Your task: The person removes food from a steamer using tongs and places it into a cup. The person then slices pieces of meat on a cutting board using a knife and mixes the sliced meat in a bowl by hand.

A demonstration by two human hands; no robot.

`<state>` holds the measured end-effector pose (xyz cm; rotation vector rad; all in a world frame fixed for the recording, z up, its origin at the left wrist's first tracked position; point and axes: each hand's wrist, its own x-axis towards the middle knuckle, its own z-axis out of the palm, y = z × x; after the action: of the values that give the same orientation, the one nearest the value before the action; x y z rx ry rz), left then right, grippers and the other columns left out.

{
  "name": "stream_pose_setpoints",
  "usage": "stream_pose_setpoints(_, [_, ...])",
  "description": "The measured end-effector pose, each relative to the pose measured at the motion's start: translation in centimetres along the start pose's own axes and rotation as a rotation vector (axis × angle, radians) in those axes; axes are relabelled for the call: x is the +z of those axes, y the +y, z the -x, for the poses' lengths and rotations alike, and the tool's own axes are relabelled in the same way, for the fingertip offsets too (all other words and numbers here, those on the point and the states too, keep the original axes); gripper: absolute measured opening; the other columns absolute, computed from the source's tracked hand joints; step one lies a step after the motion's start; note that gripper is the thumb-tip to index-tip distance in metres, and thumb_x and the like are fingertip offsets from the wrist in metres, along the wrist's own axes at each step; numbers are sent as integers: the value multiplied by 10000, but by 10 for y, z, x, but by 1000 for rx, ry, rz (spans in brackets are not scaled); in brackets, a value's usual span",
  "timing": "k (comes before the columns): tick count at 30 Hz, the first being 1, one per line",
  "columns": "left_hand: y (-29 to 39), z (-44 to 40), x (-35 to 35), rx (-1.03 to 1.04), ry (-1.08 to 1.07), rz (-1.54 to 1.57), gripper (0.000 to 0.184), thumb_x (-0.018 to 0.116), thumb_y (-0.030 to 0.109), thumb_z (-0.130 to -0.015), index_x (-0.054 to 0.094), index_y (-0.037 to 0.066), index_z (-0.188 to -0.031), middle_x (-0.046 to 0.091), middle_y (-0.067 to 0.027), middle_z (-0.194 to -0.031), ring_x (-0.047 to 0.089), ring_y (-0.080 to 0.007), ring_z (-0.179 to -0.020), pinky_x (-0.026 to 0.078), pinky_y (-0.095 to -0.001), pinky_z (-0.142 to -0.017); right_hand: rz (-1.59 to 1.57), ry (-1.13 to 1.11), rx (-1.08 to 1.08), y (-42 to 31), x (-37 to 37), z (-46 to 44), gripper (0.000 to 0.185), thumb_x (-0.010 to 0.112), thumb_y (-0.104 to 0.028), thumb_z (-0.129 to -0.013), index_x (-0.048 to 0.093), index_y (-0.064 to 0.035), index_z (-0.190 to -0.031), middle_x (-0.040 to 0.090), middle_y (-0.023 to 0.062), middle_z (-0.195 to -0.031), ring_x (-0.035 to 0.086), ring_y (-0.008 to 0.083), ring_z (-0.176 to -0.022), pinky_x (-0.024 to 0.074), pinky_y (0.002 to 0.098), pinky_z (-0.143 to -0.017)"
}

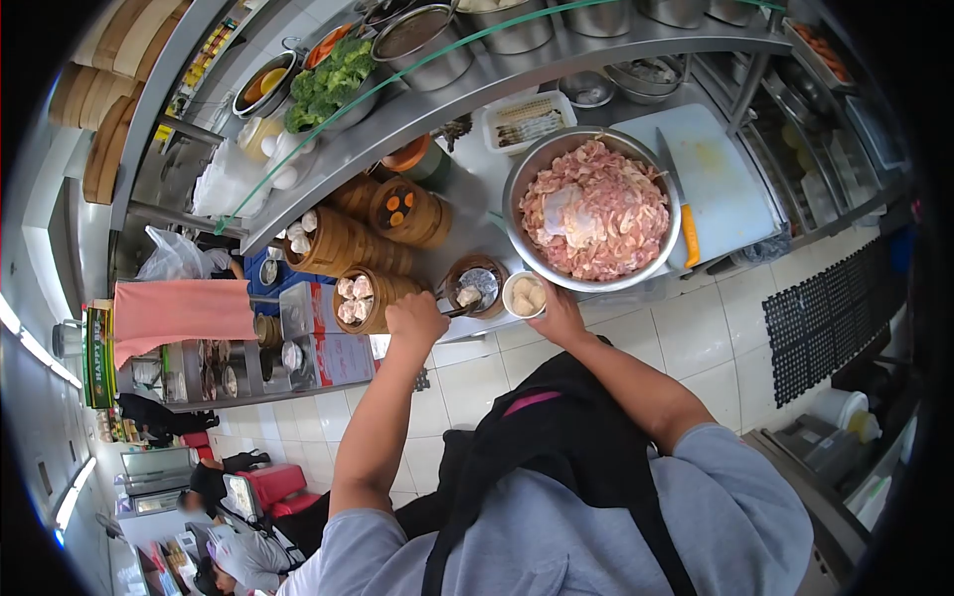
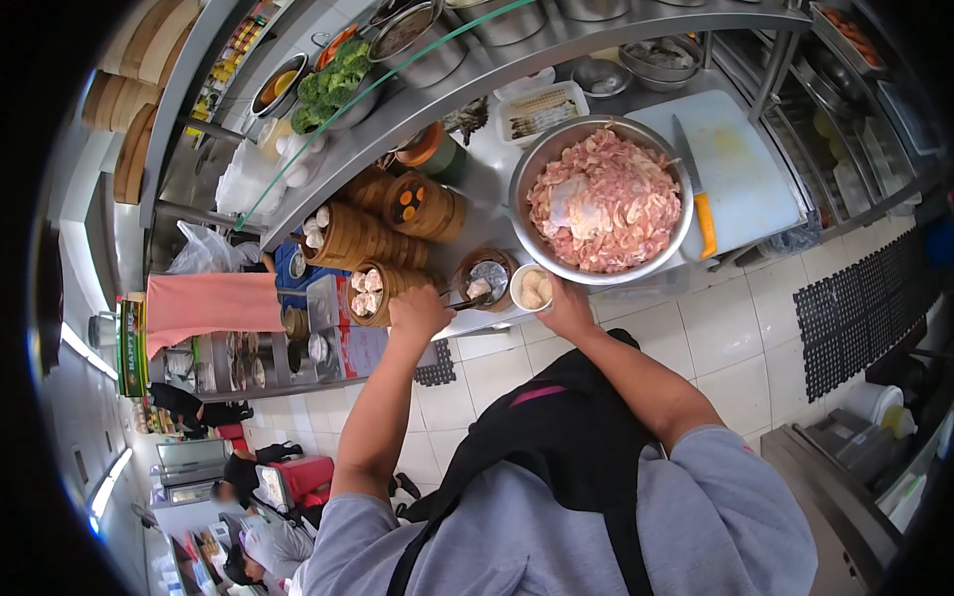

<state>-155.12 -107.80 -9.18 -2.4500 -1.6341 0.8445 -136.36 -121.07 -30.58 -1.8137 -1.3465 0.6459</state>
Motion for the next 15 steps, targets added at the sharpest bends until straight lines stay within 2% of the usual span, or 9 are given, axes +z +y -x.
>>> stream_pose_setpoints(5, [-1, -7, -16, 31, -30, -30, 461, 800, 454, -760, 772, 102, -1057, 769, -142, -1058, 749, -302, -1013, 597, -411, -848, -34, 11, -5, 0, 1, 0, 1025, 880, -199, -699, 323, -88, -1553, 485, 276, -1463, 447, 469, -1362, 337, 547, -1153])
stream_pose_setpoints(8, [9, -13, -14, 30, -75, -63, 457, 793, 439, -763, 773, 106, -1076, 765, -138, -1092, 742, -294, -1043, 593, -397, -868, 25, 86, -67, -3, 2, 0, 1019, 877, -195, -702, 327, -86, -1553, 475, 272, -1472, 435, 468, -1371, 335, 547, -1155])
stream_pose_setpoints(15, [15, -30, -16, 42, -110, -101, 451, 781, 405, -772, 776, 113, -1116, 761, -121, -1142, 733, -284, -1081, 583, -384, -904, -24, 91, -86, -3, -3, 1, 988, 874, -198, -706, 354, -80, -1539, 481, 265, -1465, 435, 466, -1369, 342, 541, -1149])
